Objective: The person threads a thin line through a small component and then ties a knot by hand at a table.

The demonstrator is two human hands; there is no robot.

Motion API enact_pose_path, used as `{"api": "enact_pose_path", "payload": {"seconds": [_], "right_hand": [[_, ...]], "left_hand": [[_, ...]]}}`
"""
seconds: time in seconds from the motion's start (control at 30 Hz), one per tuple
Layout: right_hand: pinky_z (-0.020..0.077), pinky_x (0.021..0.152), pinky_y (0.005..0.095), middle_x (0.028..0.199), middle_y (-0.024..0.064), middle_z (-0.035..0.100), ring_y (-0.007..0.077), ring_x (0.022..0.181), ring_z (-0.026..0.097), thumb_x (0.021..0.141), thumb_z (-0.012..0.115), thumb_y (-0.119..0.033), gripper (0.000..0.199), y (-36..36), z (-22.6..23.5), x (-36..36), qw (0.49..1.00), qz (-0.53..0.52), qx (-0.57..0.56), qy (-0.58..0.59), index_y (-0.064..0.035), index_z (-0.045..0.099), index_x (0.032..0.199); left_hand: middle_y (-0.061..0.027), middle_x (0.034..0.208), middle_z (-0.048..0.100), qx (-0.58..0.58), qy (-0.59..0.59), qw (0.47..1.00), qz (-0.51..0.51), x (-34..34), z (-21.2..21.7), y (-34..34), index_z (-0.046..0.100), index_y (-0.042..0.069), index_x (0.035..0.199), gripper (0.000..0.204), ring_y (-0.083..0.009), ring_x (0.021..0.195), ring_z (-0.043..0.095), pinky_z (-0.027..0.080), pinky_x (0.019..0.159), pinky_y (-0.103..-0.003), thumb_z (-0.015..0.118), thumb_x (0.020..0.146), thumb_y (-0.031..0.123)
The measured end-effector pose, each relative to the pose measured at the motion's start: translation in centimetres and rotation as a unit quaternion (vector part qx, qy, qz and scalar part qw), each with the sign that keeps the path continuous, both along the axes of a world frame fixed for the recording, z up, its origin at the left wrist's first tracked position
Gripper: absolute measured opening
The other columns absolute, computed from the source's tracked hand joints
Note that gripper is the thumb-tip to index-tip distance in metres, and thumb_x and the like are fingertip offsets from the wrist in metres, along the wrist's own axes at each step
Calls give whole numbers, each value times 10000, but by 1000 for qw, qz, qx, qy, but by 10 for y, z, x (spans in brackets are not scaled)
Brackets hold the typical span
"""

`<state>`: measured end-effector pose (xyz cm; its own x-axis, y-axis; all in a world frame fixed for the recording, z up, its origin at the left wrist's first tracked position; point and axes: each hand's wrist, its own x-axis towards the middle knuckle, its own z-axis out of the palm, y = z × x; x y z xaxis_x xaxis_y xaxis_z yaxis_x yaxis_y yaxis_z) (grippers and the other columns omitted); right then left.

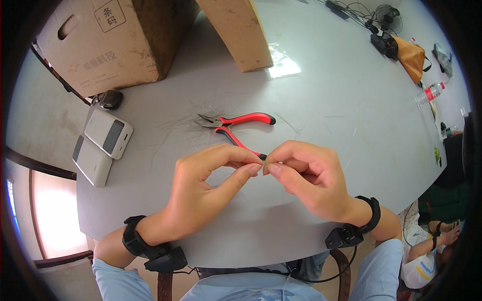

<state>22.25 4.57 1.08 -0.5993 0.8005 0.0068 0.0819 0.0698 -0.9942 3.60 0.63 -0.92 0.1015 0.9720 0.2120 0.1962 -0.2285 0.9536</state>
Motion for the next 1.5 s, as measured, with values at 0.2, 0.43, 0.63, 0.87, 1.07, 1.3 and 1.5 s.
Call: {"api": "enact_pose_path", "payload": {"seconds": [0.2, 0.43, 0.63, 0.87, 1.07, 1.3, 1.5], "right_hand": [[184, 447, 195, 547, -67, 417, -10, 503, 288, 864, 516, -7, 65, 0, -3, 0, 1000, -4, -4, 21, 4, 580, 870], [187, 449, 195, 540, -65, 402, -7, 501, 281, 866, 513, -8, 65, 0, -1, 2, 1000, -3, 9, 17, 3, 577, 862], [188, 449, 199, 529, -64, 390, -2, 497, 281, 864, 518, -14, 58, -1, 0, 2, 1000, -2, 14, 4, 0, 571, 845], [186, 450, 207, 519, -67, 376, 2, 493, 272, 861, 526, -20, 56, 0, -2, 2, 1000, -7, 8, -4, 4, 574, 844], [179, 449, 205, 517, -69, 375, -2, 490, 266, 862, 525, -20, 58, 0, -3, 2, 1000, -1, -12, 9, 1, 579, 853], [176, 449, 200, 525, -69, 395, -8, 490, 272, 862, 516, -5, 63, 1, -3, 2, 1000, 18, -21, 7, 1, 579, 866], [189, 448, 194, 556, -60, 425, -9, 499, 287, 863, 511, 11, 76, 1, -2, 2, 1000, 23, -4, 4, 10, 584, 885]], "left_hand": [[-97, 828, 662, 14, 7, 1000, 8, -1, 1, -1, 648, -17, 880, 98, -150, 745, 626, 494, 718, -264, 636, 792, 25], [-71, 851, 628, -55, -44, 998, -5, 0, 7, -3, 620, -44, 933, 110, -127, 781, 592, 474, 748, -262, 582, 853, 21], [-67, 832, 628, -110, -116, 987, -2, 0, 6, -2, 627, -43, 932, 126, -124, 773, 594, 472, 725, -253, 567, 871, 48], [-64, 788, 625, -127, -132, 983, -5, 1, 7, -2, 628, -43, 918, 125, -115, 756, 589, 472, 719, -248, 565, 873, 55], [-60, 827, 622, -125, -117, 985, -25, 0, 7, -1, 615, -40, 919, 109, -110, 780, 583, 470, 727, -248, 574, 867, 46], [-64, 863, 617, -87, -66, 994, -21, -1, 7, -2, 605, -43, 924, 104, -114, 805, 578, 468, 756, -253, 597, 847, 26], [-77, 862, 621, 5, 12, 1000, -25, -4, 3, 0, 606, -39, 909, 98, -134, 791, 578, 461, 767, -267, 608, 816, -7]]}}
